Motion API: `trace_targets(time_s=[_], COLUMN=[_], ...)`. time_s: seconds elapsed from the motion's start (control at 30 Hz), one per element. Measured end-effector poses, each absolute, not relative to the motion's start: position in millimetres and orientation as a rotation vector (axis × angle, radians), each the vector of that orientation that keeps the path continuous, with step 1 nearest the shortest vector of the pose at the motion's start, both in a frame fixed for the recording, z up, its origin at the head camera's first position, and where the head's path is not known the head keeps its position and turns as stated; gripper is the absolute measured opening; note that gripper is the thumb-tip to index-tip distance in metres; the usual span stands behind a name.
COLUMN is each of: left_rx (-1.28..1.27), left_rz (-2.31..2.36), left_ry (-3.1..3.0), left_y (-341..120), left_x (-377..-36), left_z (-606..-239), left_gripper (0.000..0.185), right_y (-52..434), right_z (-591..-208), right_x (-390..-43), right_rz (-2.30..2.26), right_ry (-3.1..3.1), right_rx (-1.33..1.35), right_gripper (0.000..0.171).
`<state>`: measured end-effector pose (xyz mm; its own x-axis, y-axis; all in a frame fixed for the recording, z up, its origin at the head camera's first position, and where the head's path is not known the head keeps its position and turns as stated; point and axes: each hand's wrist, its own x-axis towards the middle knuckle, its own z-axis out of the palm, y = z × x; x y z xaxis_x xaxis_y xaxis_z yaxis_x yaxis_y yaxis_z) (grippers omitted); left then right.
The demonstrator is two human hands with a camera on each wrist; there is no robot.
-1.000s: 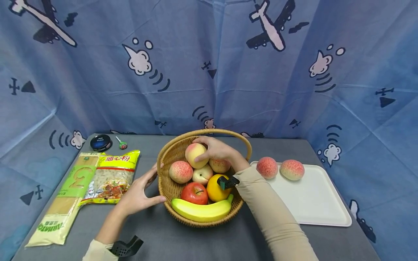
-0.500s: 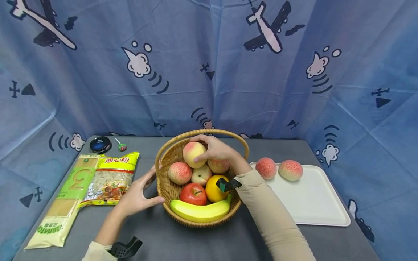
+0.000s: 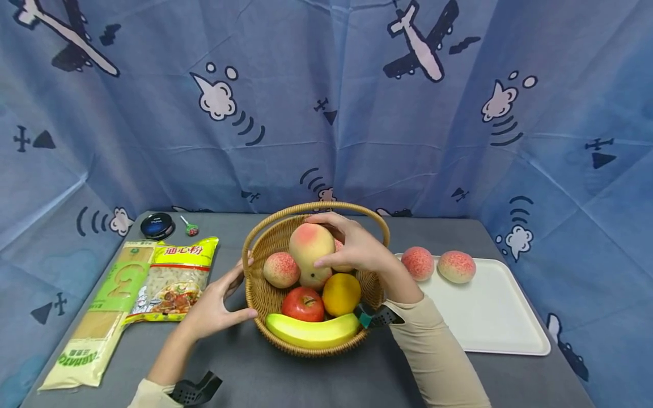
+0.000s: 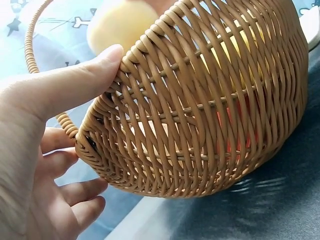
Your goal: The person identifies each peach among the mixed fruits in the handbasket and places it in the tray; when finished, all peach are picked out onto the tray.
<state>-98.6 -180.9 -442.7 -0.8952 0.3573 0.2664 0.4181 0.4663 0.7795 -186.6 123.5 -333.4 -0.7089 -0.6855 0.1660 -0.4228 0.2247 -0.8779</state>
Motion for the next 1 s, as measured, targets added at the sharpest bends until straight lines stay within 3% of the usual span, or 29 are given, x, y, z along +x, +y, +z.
trace_targets(time_s=[0.5,0.77,1.0], left_rx=[-0.703,-0.693,-0.685], left_rz=[-1.436,-1.435,-1.431], left_ry=[-2.627,-2.632,-2.643], left_y=[-181.1,-181.1,-181.5], left_x=[-98.3,-98.2,-97.9], left_z=[-441.8,-442.8,-441.8], left_gripper=[0.092,0.092,0.093], right_y=[192.4,240.4,288.6], right_z=[-322.5,-332.6,-349.4], right_x=[-118.6,-107.7,-108.5], right_rz=[-1.796,-1.962,-2.151], right_ry=[2.256,2.381,2.494], right_rx=[-1.215,-1.138,-0.910], right_gripper=[0.082,0.083,0.083])
